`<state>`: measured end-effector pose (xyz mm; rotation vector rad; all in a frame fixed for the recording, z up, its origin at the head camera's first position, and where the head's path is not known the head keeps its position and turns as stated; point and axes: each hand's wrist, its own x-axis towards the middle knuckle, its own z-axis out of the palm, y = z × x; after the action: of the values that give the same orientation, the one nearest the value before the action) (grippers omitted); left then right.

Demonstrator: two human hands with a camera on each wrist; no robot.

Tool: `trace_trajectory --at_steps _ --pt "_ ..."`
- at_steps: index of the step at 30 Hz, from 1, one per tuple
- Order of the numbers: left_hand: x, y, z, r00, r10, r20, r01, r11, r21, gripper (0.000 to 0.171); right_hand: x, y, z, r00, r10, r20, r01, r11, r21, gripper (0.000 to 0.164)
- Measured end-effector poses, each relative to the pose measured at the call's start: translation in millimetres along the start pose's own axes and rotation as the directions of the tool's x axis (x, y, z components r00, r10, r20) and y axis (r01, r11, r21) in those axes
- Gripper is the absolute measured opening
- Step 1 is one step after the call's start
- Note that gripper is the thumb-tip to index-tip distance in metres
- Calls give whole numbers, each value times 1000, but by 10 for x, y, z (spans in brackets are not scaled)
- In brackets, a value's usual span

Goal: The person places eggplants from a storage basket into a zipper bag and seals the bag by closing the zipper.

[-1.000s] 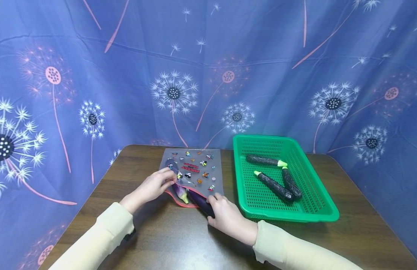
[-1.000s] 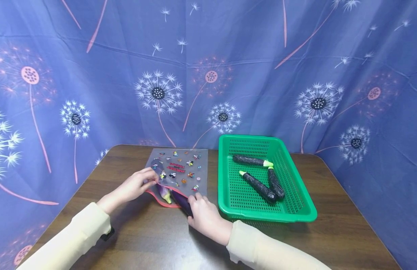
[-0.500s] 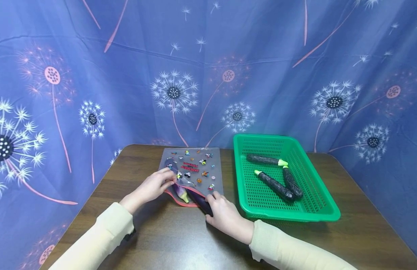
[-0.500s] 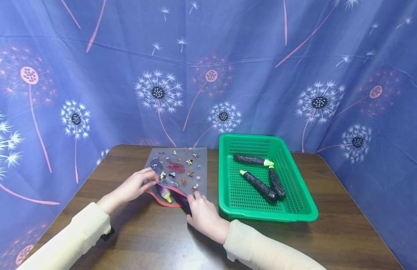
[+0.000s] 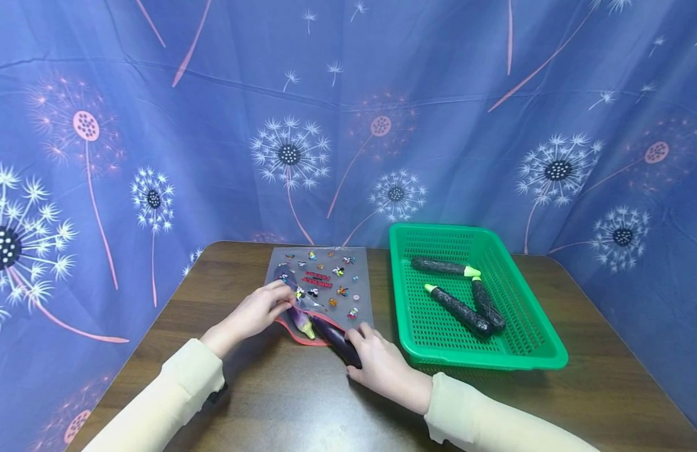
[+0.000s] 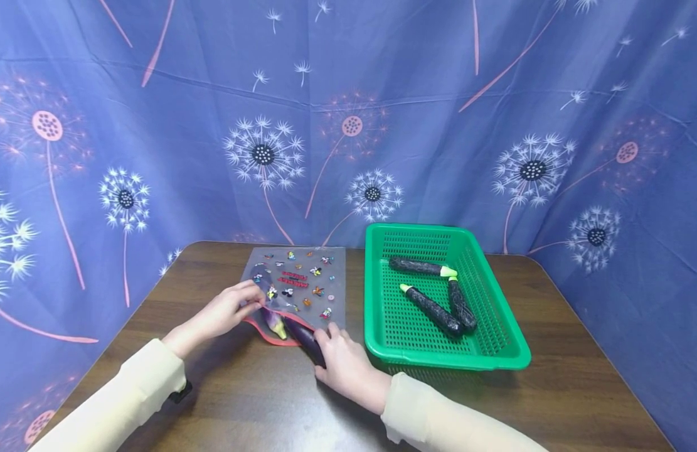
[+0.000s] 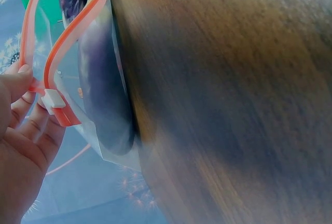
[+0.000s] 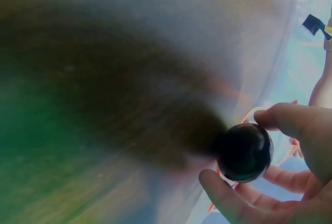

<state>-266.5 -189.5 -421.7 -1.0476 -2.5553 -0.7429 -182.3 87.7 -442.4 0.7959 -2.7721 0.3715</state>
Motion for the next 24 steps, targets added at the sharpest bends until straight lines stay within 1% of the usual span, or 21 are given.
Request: trace_trajectory --at_steps 3,8,11,19,24 --pt "-2 -1 -1 1000 5 -1 -5 1000 -4 12 -43 13 -23 1000 -8 1 8 1000 18 50" --pt "-4 -3 -3 1000 11 -4 -11 1000 -11 12 -115 14 -70 999 -5 37 2 996 85 52" --pt "0 -9 0 1000 11 -5 -11 1000 -7 12 -148 16 -88 999 -2 46 -3 995 104 54" --pt "7 -13 9 1000 -1 -3 1 1000 -2 12 -171 39 -99 999 -25 29 21 991 129 50" --pt "10 -4 8 1000 -10 -2 10 1000 -2 13 -160 43 -78 999 -36 8 35 992 123 48"
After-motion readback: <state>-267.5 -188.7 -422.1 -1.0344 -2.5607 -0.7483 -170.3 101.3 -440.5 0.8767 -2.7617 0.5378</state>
